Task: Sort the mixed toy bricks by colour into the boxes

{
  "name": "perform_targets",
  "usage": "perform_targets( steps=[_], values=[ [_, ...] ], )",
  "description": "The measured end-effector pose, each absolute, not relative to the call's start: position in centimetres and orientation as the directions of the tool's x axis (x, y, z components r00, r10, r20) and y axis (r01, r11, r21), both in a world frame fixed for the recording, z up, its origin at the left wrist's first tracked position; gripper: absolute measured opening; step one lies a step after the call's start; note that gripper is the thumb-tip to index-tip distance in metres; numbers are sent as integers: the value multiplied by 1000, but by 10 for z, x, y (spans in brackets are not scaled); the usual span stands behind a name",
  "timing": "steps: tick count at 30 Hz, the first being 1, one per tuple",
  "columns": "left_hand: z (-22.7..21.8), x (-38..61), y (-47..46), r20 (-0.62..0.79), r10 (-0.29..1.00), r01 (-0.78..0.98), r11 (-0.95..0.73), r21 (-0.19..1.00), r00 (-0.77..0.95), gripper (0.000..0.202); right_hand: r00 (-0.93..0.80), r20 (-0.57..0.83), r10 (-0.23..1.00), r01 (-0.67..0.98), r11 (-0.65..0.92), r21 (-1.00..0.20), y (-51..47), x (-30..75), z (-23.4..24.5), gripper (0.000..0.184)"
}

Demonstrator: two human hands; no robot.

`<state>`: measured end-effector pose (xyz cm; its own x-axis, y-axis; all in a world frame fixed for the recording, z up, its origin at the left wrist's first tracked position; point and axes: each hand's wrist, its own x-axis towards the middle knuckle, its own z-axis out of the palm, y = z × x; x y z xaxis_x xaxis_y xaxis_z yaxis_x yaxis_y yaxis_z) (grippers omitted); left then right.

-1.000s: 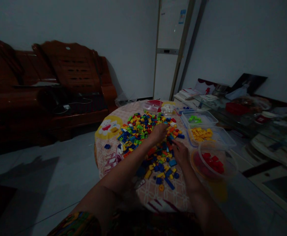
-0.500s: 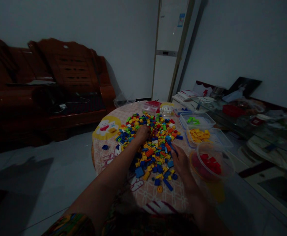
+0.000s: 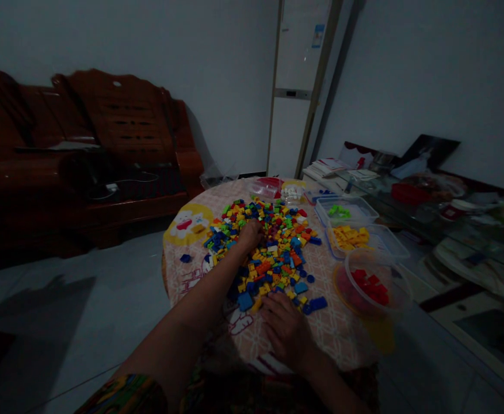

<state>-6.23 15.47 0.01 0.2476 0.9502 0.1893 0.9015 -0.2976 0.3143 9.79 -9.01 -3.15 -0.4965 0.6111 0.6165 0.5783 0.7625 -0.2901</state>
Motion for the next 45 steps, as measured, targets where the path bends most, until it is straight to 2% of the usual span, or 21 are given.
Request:
perform_targets(
  steps=[8,18,30,37,45],
  values=[
    [-8,-66,161,205,943,893,-318,318,263,14,-421,638,645,511,749,-420,-93,104,-25,32],
    [-14,-68,165,245,933,890,-334,310,264,11,-149,682,716,629,601,-493,-95,140,-26,29],
    [-4,-66,158,212,941,889,-324,323,265,14,-67,673,737,657,540,-526,-94,144,-30,28],
    [-9,-69,161,271,921,848,-370,380,280,18,-78,668,740,701,517,-491,-81,153,-33,28],
    [-5,-68,160,262,923,855,-365,369,281,16,10,582,813,757,374,-536,-56,171,-43,31]
  ],
)
